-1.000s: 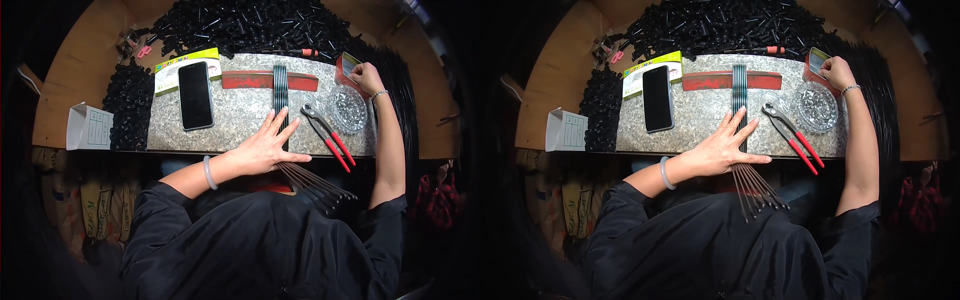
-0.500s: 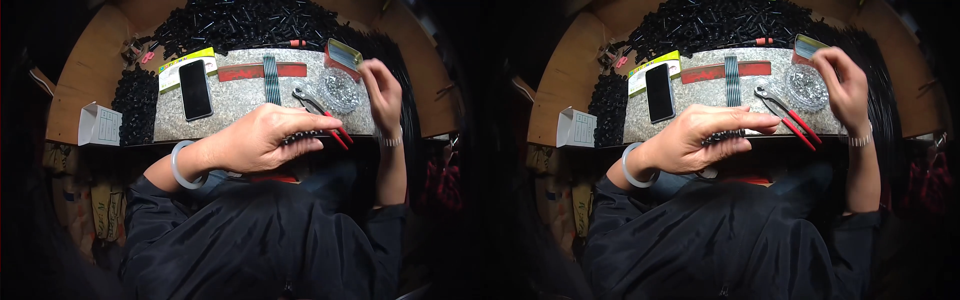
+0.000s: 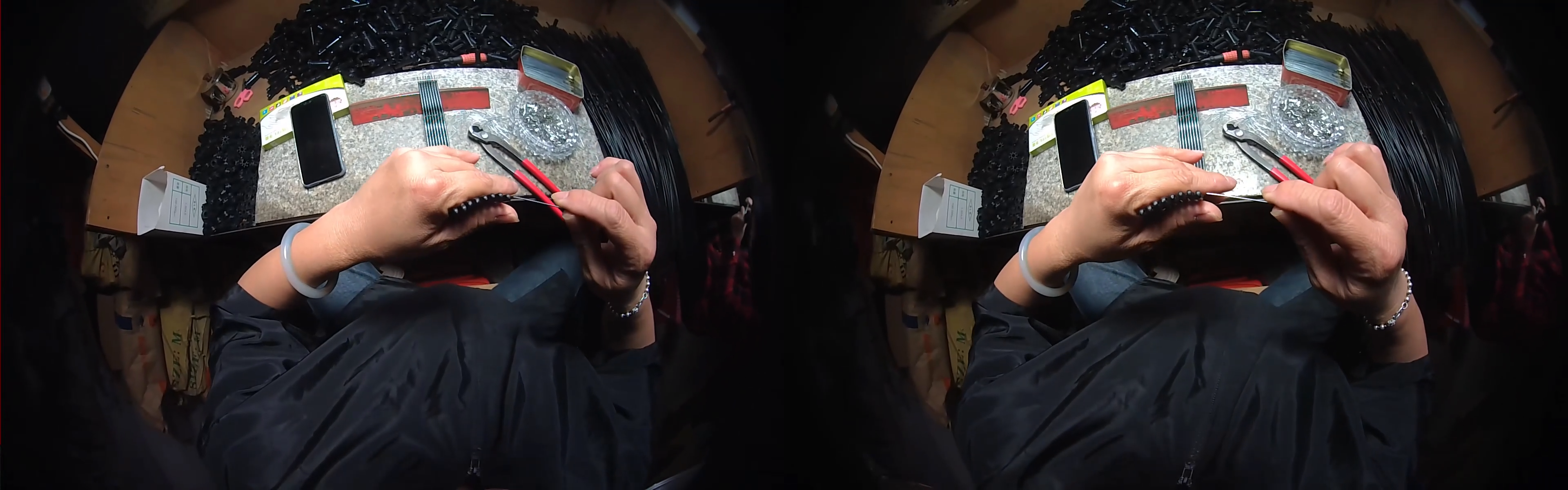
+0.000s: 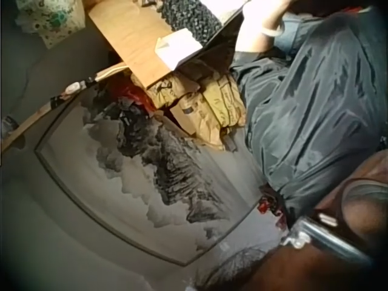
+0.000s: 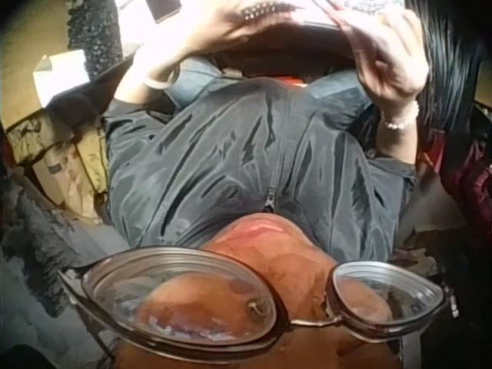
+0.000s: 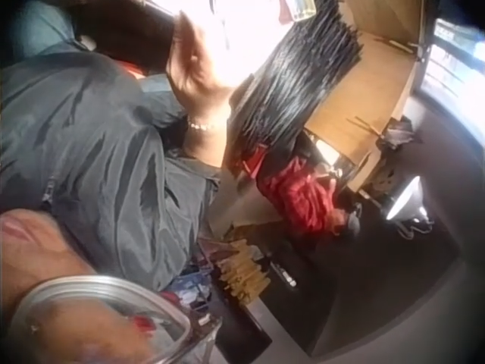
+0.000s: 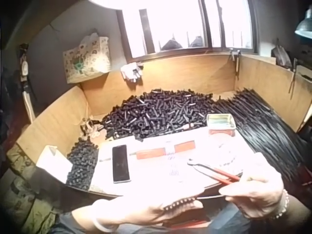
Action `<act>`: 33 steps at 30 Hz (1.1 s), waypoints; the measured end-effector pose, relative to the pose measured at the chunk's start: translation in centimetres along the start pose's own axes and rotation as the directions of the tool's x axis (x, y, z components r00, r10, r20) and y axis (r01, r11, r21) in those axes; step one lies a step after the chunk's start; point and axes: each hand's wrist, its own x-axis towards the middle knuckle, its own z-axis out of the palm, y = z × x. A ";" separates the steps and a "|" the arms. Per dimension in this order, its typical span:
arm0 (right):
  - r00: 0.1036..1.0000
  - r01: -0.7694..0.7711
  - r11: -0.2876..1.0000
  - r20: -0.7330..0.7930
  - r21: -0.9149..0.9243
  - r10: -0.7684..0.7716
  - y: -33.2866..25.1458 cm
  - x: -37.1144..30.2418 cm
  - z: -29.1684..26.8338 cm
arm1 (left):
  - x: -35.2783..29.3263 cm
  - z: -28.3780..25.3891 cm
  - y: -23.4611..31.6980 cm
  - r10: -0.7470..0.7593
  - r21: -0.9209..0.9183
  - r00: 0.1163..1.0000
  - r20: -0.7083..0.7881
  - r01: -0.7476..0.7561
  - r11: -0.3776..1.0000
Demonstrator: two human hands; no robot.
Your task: Assembling thin black rods into a plastic hub and using pliers to secure the components.
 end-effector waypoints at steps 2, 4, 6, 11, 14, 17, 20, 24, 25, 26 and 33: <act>1.000 0.006 1.000 0.005 0.003 -0.006 -0.1 0.0 0.1 | -0.1 0.1 -0.1 0.018 0.009 1.000 -0.016 -0.018 1.000; 1.000 0.007 1.000 0.006 -0.003 -0.007 -0.2 0.1 0.2 | -0.1 0.2 0.0 0.018 0.008 1.000 -0.012 -0.018 1.000; 1.000 0.010 1.000 0.009 -0.009 -0.010 -0.2 0.1 0.2 | -0.2 0.2 0.1 0.016 0.007 1.000 -0.010 -0.015 1.000; 0.999 -0.033 0.990 0.019 0.135 0.030 0.1 0.1 0.2 | -0.2 0.0 -0.1 0.037 0.006 0.999 -0.014 -0.037 0.999; 1.000 -0.018 0.990 0.023 0.142 0.015 0.1 0.3 0.2 | -0.2 0.1 -0.1 0.032 0.008 0.999 -0.022 -0.032 0.999; 1.000 -0.006 0.989 0.023 0.146 0.002 0.2 0.5 0.3 | -0.3 0.0 -0.1 0.029 0.019 0.999 -0.018 -0.028 0.999; 0.999 -0.004 0.989 0.041 0.148 -0.003 0.1 0.8 0.3 | -0.2 0.0 0.0 0.046 0.031 0.999 -0.017 -0.045 0.999; 1.000 -0.011 0.990 0.020 0.138 0.008 0.6 0.6 0.0 | -0.2 0.1 -0.3 0.042 0.030 0.999 -0.020 -0.042 0.999; 1.000 -0.012 0.991 0.026 0.133 0.009 0.6 0.6 0.0 | -0.3 0.1 -0.3 0.049 0.036 0.999 -0.020 -0.048 0.998; 0.999 -0.014 0.992 0.032 0.128 0.010 0.6 0.6 0.0 | -0.3 0.1 -0.3 0.056 0.041 0.998 -0.021 -0.055 0.998; 0.998 -0.019 0.989 0.057 0.148 0.011 0.6 0.6 0.4 | -0.2 0.0 -0.2 0.052 0.040 0.999 -0.014 -0.051 0.998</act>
